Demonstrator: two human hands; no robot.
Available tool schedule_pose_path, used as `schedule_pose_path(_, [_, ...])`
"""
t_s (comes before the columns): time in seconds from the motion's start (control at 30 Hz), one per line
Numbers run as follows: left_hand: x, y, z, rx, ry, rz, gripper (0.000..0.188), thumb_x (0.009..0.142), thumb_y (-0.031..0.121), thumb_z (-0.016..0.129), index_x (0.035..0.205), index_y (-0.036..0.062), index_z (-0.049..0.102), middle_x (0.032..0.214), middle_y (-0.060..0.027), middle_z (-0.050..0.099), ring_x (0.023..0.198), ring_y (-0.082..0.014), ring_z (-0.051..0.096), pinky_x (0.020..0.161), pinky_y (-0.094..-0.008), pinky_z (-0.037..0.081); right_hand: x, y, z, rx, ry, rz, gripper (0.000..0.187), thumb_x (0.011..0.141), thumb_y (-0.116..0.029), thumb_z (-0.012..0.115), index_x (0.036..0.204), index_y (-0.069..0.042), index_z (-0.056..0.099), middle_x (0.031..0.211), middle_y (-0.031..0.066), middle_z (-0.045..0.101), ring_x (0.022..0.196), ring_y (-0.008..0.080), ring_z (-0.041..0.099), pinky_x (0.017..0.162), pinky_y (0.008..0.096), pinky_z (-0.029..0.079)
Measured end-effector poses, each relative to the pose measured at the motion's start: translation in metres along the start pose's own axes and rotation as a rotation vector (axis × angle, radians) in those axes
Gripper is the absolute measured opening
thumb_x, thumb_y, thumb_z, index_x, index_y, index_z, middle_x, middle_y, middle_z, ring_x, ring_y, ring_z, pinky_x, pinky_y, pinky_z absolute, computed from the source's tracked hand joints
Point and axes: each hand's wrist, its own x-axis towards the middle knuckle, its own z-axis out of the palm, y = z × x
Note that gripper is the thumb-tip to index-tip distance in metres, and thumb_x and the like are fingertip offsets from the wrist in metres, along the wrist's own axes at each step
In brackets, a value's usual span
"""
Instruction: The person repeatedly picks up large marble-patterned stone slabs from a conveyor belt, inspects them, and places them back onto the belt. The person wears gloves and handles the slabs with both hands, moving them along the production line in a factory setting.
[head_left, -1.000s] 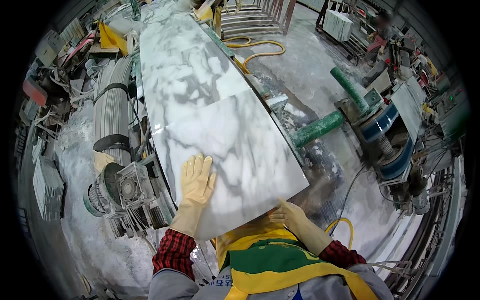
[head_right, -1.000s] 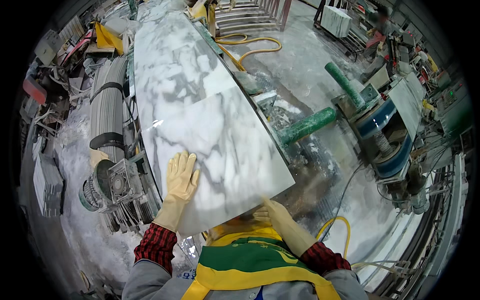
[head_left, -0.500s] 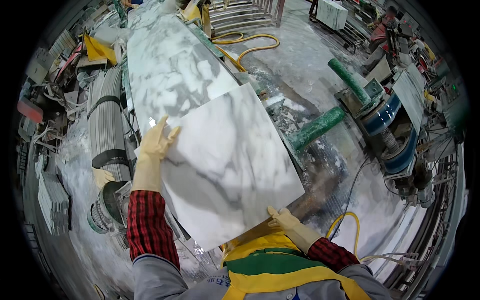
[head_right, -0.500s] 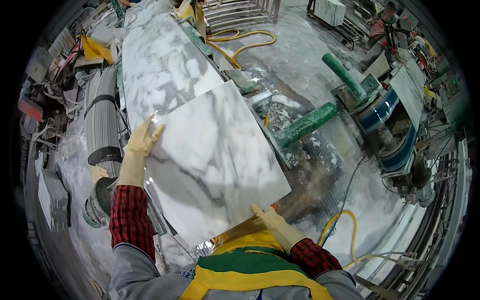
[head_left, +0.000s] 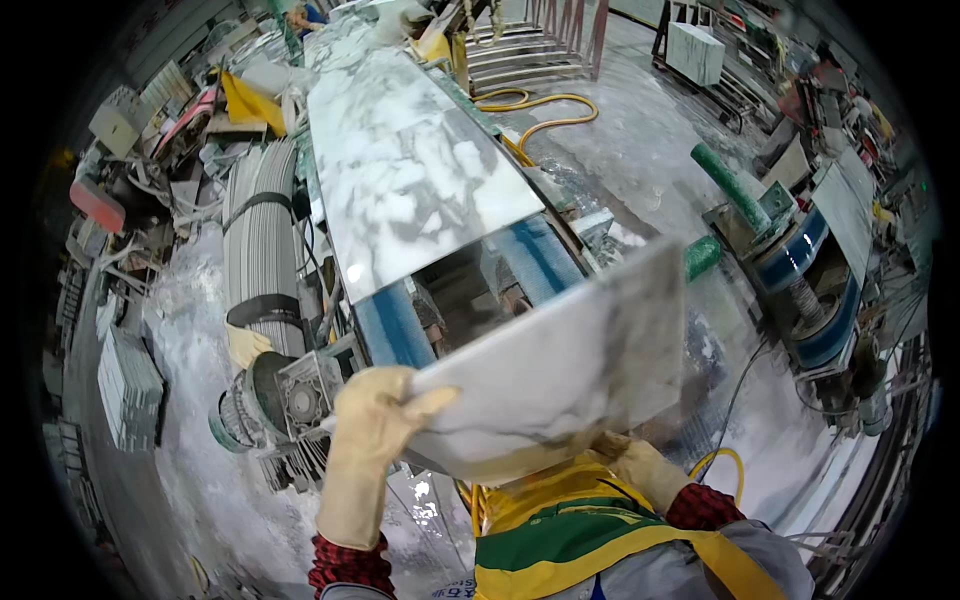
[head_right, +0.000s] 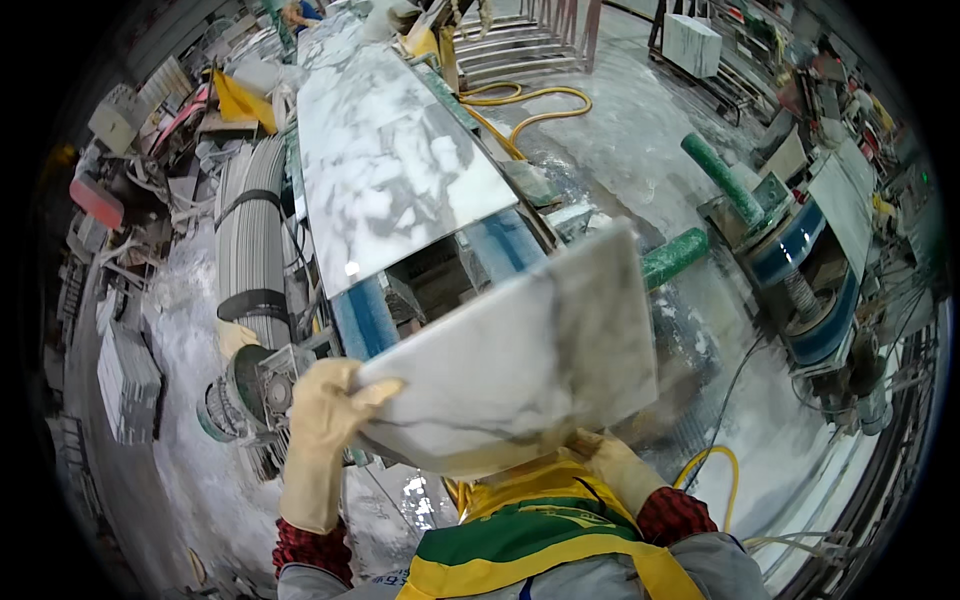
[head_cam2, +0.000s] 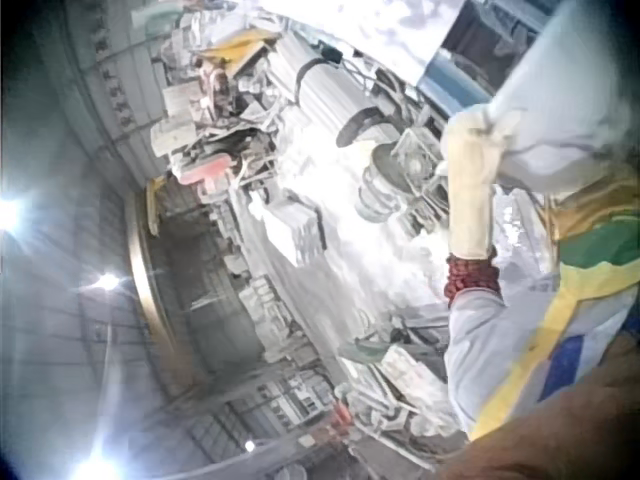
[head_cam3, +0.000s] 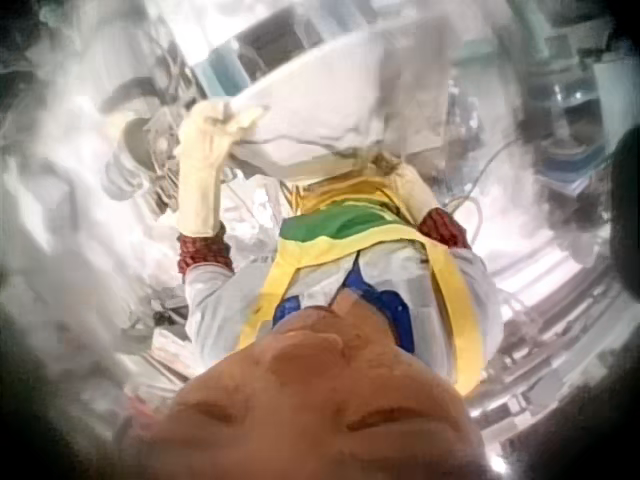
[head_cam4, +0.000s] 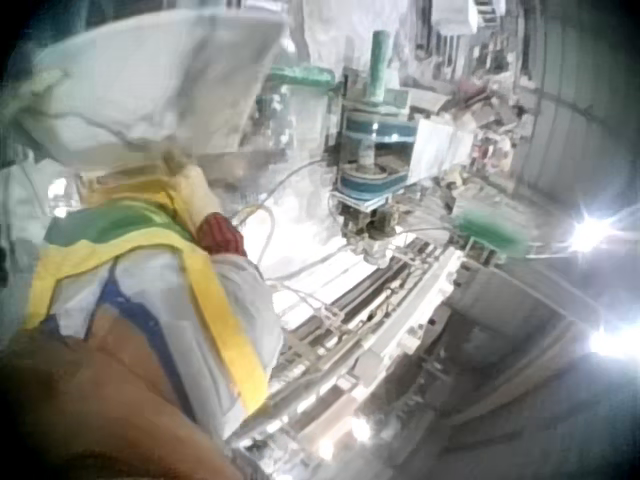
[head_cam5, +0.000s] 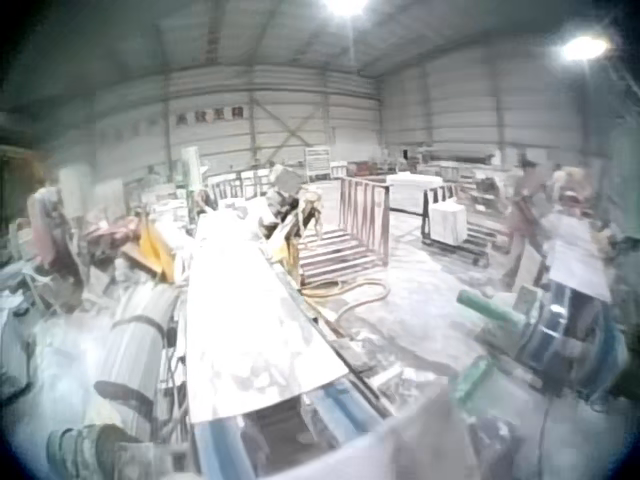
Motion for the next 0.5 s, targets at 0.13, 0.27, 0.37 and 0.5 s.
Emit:
schedule_pose_path(0.13, [-0.039,0.005,0.04,-0.412,0.187,0.332,0.044,0.083,0.044,0.097,0.079,0.0024,0.083,0.078,-0.014,0.081,0.067,-0.0285,0.078,0.065,-0.0346,0.061,-0.046,-0.047,-0.044,0.057,0.032,-0.167,0.054,0.098,-0.017,0.078,0.145,0.0,0.057,0.129,0.0205,0.072,0.112,0.0393,0.075,0.105,0.0529,0.061])
schedule_pose_path(0.27, [-0.032,0.041,0.07,-0.651,0.188,0.516,0.031,0.083,0.018,0.099,0.077,0.0009,0.074,0.081,-0.0145,0.081,0.066,-0.024,0.077,0.059,-0.0324,0.056,-0.095,-0.106,-0.099,0.047,0.065,-0.367,0.057,0.097,-0.006,0.077,0.151,-0.004,0.059,0.133,0.019,0.073,0.115,0.038,0.074,0.109,0.0538,0.059])
schedule_pose_path(0.37, [-0.018,0.081,0.085,-0.634,0.142,0.431,0.034,0.081,0.018,0.101,0.081,0.0014,0.071,0.077,-0.0129,0.076,0.066,-0.0254,0.072,0.062,-0.0323,0.053,-0.123,-0.142,-0.163,-0.116,0.084,-0.442,0.05,0.098,-0.011,0.077,0.145,0.001,0.063,0.124,0.0151,0.077,0.114,0.0353,0.075,0.104,0.0516,0.06])
schedule_pose_path(0.5, [0.014,0.147,0.129,-0.903,-0.051,0.088,0.035,0.094,0.032,0.091,0.09,-0.0003,0.078,0.076,-0.0032,0.07,0.071,-0.0108,0.061,0.067,-0.0309,0.051,-0.214,-0.219,-0.119,-0.387,0.428,-0.552,0.056,0.098,-0.018,0.08,0.147,0.003,0.062,0.125,0.0135,0.076,0.114,0.0292,0.075,0.101,0.0468,0.06])
